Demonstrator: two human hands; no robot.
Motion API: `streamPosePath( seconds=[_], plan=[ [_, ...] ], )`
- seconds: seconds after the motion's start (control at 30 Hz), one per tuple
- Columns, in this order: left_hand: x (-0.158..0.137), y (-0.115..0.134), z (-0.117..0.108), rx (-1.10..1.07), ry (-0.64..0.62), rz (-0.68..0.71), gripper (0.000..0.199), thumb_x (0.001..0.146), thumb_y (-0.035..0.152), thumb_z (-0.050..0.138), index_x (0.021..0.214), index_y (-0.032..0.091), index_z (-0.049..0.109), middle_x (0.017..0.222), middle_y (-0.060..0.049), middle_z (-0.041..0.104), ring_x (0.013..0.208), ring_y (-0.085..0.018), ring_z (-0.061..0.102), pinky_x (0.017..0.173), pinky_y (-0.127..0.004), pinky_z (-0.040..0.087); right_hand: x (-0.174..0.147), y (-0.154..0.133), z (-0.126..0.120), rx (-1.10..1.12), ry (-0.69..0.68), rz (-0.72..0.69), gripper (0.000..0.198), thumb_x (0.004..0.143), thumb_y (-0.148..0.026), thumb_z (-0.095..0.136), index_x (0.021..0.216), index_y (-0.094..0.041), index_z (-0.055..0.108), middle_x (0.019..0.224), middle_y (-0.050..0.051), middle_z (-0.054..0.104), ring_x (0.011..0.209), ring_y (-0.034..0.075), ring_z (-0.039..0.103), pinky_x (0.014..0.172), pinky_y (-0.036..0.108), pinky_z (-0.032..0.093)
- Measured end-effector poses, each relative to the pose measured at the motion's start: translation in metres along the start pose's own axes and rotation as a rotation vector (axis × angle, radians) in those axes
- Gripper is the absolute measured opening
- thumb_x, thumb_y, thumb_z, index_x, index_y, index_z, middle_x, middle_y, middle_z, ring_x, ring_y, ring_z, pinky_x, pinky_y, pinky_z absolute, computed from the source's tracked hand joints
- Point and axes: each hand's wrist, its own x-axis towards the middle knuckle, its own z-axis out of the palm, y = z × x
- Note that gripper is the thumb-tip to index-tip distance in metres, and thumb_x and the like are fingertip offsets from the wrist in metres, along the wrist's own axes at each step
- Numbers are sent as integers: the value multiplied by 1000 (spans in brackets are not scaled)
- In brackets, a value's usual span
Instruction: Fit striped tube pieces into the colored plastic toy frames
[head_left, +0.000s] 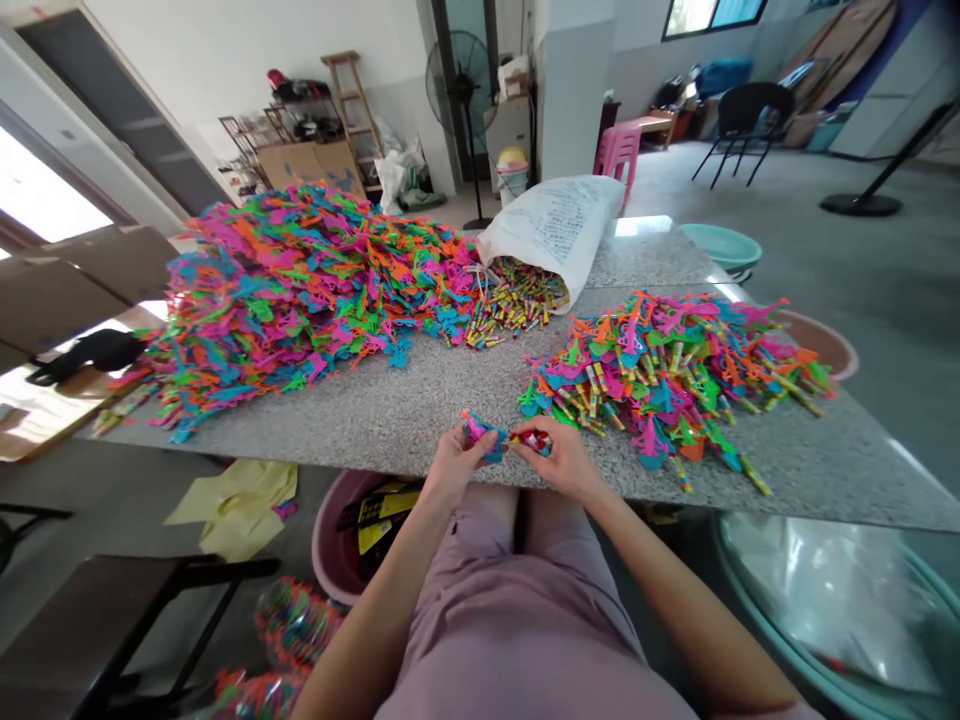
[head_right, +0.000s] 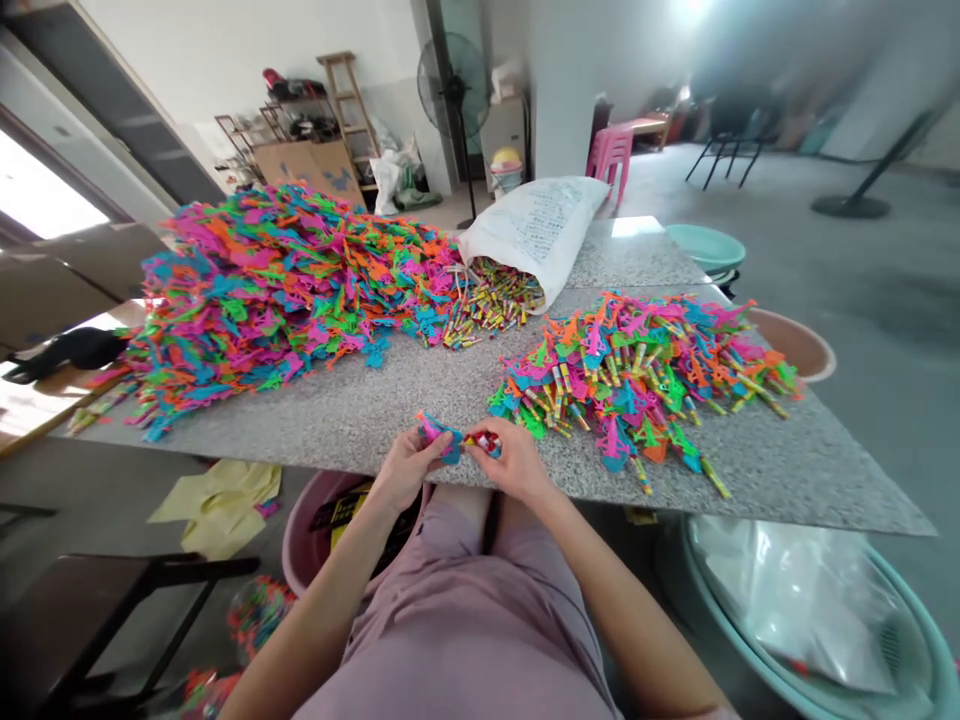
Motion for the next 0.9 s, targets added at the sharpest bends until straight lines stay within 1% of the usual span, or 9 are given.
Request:
streamPosePath(
  seconds=[0.13,0.23,0.37,0.5,0.6,0.7,0.77,0.83,0.9],
  plan=[
    [-5,3,-6,1,-84,20,30,63,37,81,74,14,65,70,-2,69,65,-11,64,68,-24,52,0,-5,-1,61,-49,18,17,81,-30,62,91,-18,69,84,3,68,74,15,60,70,27,47],
    [-5,4,-18,11,-122,-3,28,64,35,81,72,14,64,68,-2,67,64,-10,62,68,-23,51,6,-8,2,140,-159,67,16,80,-31,63,87,-18,70,75,1,66,67,14,57,64,25,44],
    [2,-2,-34,-67,-150,-100,28,62,32,83,74,14,64,67,1,65,61,-9,60,67,-24,51,16,-6,8,384,-355,266,16,76,-33,66,79,-17,67,55,-5,54,47,8,45,47,21,35],
    [13,-16,-43,-157,-184,-190,30,61,32,83,76,13,65,68,0,65,60,-9,59,65,-24,49,25,2,19,562,-462,502,24,68,-38,73,71,-17,61,50,-7,48,41,7,39,40,20,30],
    [22,-30,-46,-138,-175,-165,33,61,35,83,74,13,64,67,0,64,60,-8,56,64,-22,46,27,11,30,619,-467,612,30,64,-40,75,67,-17,56,50,-7,46,41,8,40,38,20,28],
    [43,-38,-57,63,-177,-98,36,68,46,75,77,13,64,71,-3,63,63,-11,57,66,-25,46,27,27,36,465,-367,576,27,70,-42,71,74,-17,58,52,-6,48,43,10,43,41,22,33],
    [71,-37,-71,328,-32,33,41,70,49,71,88,14,64,86,-8,65,75,-17,60,72,-31,48,24,42,34,165,-200,452,22,76,-39,65,78,-17,61,58,-2,53,51,13,50,50,25,40],
    [106,-29,-92,617,259,223,49,72,46,70,107,13,60,109,-15,61,99,-25,59,87,-38,46,18,60,31,-199,-36,257,16,83,-32,58,82,-17,64,70,4,60,67,18,57,64,31,46],
    [145,-16,-115,865,517,355,60,77,44,65,126,12,51,132,-21,48,123,-31,46,103,-44,36,9,77,29,-490,35,23,18,87,-21,49,91,-17,66,86,9,64,85,23,58,77,35,46]
  ],
)
